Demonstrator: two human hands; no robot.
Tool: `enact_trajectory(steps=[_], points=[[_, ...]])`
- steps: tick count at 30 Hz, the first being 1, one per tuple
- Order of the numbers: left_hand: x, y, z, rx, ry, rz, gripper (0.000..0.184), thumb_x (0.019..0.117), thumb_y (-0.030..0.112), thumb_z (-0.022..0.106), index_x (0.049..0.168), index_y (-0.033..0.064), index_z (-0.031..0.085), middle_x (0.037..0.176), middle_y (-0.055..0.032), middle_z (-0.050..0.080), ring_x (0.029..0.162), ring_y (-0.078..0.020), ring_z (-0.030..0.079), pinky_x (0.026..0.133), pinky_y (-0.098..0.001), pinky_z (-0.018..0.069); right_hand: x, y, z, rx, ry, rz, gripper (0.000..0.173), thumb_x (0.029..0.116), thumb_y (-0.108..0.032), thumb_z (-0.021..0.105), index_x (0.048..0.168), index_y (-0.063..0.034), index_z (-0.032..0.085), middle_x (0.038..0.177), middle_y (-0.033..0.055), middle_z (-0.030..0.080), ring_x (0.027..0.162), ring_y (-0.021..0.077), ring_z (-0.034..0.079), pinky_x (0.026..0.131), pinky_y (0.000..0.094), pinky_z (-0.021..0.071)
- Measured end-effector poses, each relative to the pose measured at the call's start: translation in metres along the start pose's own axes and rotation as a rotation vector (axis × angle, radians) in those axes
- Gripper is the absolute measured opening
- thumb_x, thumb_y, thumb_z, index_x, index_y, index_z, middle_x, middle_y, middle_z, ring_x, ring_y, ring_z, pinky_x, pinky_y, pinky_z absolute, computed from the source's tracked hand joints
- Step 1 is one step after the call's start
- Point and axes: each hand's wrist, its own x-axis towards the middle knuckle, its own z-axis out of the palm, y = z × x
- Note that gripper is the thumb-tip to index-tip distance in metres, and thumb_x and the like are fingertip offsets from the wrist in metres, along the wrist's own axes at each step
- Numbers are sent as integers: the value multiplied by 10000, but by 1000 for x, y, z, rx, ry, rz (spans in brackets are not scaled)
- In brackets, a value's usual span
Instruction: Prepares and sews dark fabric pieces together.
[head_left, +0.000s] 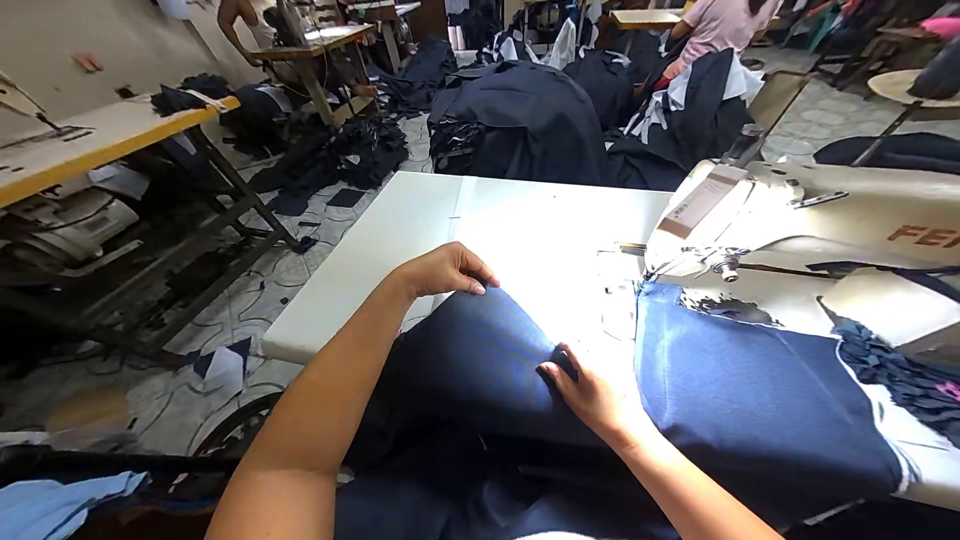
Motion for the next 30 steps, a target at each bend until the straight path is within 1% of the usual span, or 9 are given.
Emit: enact_trajectory(steps=[3,11,17,19,21,23,26,28,30], points=[[0,4,-4,76,-28,3,207,911,-63,652,1088,-11,747,1032,-40,752,888,-17,683,825,-196,558,1,-1,-1,18,25,-25,421,960,-406,600,1080,-37,764,884,110,738,791,252,722,698,425,582],[0,9,-8,185,-82,-3,95,912,-26,685,944,16,764,896,-12,733,793,-21,657,742,-196,540,0,1,-4,116,-50,-123,340,1025,-320,546,979,-52,750,831,85,686,696,188,671,612,325,562],[3,12,-1,353,-96,36,104,950,53,640,919,30,737,868,-21,689,809,-68,630,751,-263,518,-4,-5,-10,111,-63,-118,252,1009,-182,560,896,-31,727,779,93,679,683,221,689,594,369,574],[10,19,10,374,-90,-4,132,995,76,594,929,40,703,868,-27,690,805,-88,630,754,-307,519,-10,-12,-19,74,-102,-27,220,997,-157,577,913,-19,726,864,120,710,792,268,724,682,425,604],[20,27,31,319,-46,-84,189,1043,83,545,908,33,667,789,-47,630,738,-129,592,701,-342,488,-16,-20,-34,-22,-159,51,206,988,-153,584,950,-22,738,1065,136,741,1022,318,711,887,497,570],[33,37,66,280,92,-170,273,1072,138,526,864,16,653,733,-84,604,690,-170,582,657,-377,483,-25,-27,-52,-139,-262,141,270,1002,-174,542,1061,-12,750,1212,163,718,1206,376,646,1068,639,422],[60,47,120,356,274,-143,256,1056,130,554,976,-64,700,906,-196,687,881,-292,668,846,-499,533,-24,-33,-82,-231,-618,358,422,1063,-211,424,1387,-25,620,1526,155,532,1521,391,327,1189,729,150],[81,40,147,447,393,16,216,1011,106,607,964,-73,719,914,-218,710,894,-336,701,854,-527,556,-23,-32,-92,-254,-699,436,417,1068,-212,424,1397,-31,605,1565,126,494,1533,391,298,1184,696,202],[101,32,164,448,407,28,221,1017,151,610,1000,-33,731,951,-195,721,941,-341,704,873,-548,552,-35,-24,-91,-260,-518,398,333,1028,-186,496,1216,-5,704,1445,141,609,1376,391,521,1061,597,426]])
